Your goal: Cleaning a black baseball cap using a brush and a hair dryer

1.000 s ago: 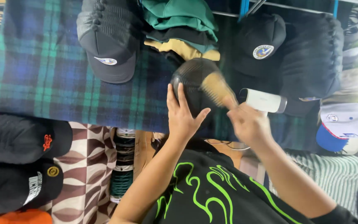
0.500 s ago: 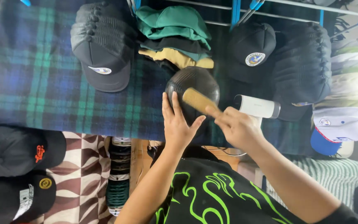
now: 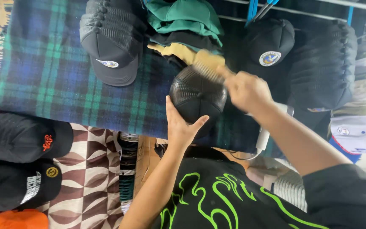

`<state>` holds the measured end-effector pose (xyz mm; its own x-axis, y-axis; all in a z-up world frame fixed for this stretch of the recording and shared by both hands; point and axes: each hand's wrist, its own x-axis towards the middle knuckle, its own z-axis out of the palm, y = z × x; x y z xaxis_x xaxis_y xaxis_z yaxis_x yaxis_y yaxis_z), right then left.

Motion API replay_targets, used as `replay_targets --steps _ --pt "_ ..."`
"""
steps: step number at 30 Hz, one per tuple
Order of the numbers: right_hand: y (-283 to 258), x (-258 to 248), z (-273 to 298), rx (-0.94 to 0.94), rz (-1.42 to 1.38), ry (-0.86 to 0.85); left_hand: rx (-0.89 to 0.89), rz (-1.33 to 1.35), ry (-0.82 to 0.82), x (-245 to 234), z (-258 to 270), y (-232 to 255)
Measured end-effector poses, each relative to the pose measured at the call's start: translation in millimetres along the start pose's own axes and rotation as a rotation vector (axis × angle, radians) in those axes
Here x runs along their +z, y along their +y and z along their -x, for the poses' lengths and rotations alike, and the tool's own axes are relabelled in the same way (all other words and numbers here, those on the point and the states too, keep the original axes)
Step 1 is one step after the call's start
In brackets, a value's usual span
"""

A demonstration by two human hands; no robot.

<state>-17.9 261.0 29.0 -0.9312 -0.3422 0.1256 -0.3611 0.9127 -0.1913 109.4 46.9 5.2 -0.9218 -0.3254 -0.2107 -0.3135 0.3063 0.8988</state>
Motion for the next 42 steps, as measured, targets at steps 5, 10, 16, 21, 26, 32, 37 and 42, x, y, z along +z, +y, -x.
replay_targets --steps 5,10,16,21,26,32,37,42 --pt "-61 -94 -22 -0.244 0.154 -0.038 -0.080 0.062 -0.013 -3 5 -2" --pt "-64 -101 -34 -0.676 0.411 -0.160 0.040 0.075 0.038 -5 11 -26" --pt "-65 -94 -82 -0.430 0.562 -0.405 -0.289 0.086 -0.182 -14 27 -76" --pt "-132 -102 -40 -0.800 0.400 -0.531 -0.444 0.175 -0.237 -17 37 -97" --pt "-132 -75 -145 -0.460 1.140 -0.668 -0.389 0.136 -0.232 -16 32 -106" --pt "-298 -100 -96 -0.597 1.065 -1.087 -0.396 0.097 -0.286 -15 24 -107" --pt "-315 -48 -95 -0.675 1.185 -1.292 -0.373 0.024 -0.287 -8 29 -112" --pt "-289 -33 -165 -0.342 1.259 -1.053 -0.358 0.057 -0.255 -9 31 -112"
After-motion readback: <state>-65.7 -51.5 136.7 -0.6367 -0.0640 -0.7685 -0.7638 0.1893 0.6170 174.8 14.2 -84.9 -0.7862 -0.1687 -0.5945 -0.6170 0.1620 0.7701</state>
